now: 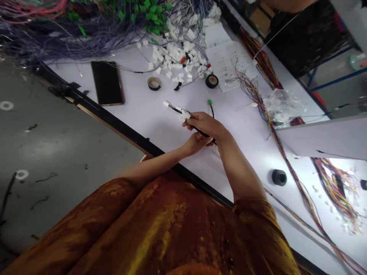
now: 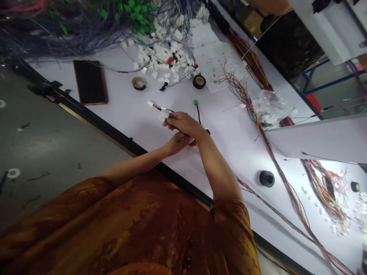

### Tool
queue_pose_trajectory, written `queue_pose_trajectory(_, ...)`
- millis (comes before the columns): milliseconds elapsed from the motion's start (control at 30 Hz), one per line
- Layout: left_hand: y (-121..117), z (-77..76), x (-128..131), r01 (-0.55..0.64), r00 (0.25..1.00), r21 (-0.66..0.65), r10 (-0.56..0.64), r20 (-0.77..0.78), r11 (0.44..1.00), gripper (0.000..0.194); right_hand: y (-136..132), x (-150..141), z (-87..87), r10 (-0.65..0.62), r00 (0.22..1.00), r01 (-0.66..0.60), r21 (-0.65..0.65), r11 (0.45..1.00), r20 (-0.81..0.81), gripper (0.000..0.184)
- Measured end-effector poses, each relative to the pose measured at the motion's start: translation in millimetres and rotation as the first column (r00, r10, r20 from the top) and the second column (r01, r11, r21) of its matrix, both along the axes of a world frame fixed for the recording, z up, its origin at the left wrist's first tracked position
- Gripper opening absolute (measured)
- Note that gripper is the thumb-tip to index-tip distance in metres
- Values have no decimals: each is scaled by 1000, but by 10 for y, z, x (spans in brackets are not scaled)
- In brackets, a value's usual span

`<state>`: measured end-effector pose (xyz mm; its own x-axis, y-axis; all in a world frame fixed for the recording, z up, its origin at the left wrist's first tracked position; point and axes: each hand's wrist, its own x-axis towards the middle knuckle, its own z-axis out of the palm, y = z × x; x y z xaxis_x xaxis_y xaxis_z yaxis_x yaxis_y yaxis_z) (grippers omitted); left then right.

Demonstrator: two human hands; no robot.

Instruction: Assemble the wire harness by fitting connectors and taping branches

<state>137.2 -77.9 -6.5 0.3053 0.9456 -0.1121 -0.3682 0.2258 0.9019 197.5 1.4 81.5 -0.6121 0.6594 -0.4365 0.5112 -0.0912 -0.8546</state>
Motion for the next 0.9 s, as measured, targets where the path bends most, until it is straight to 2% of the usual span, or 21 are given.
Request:
queue_pose_trajectory(133, -9, 4, -15, -16, 999, 18, 15, 40, 1000, 33, 13, -9, -60, -42, 997, 37, -69, 997, -68, 19)
queue_pose_trajectory(267, -11, -52, 35, -33, 996, -52, 37, 85, 998, 34, 16, 12, -40, -50, 999, 49, -83, 995, -7, 20)
queue_pose_trajectory(367, -8, -86, 74, -37, 997, -110, 45, 67, 993, 29, 49, 70, 36, -13, 999, 16, -101, 995, 30, 28)
queue_pose_trajectory(500, -13, -61, 87, -71, 996, -139, 78, 43, 988, 24, 88, 120, 127, 1, 995, 3, -41, 999, 95, 33)
queue_pose_trajectory(600, -22, -25, 84, -90, 996, -117, 92, 14, 989, 22, 69, 124, 112, -20, 997, 20, -5, 1000, 70, 33)
queue_pose_trajectory(733, -19, -12, 82, -100, 995, -108, 98, -25, 989, 18, 15, 113, 24, -101, 995, 101, -83, 991, 1, 29)
queue_pose_trajectory(900, -1, -23, 89, -91, 996, -148, 88, -33, 985, 17, -15, 107, 6, -136, 990, 129, -155, 979, -38, 24)
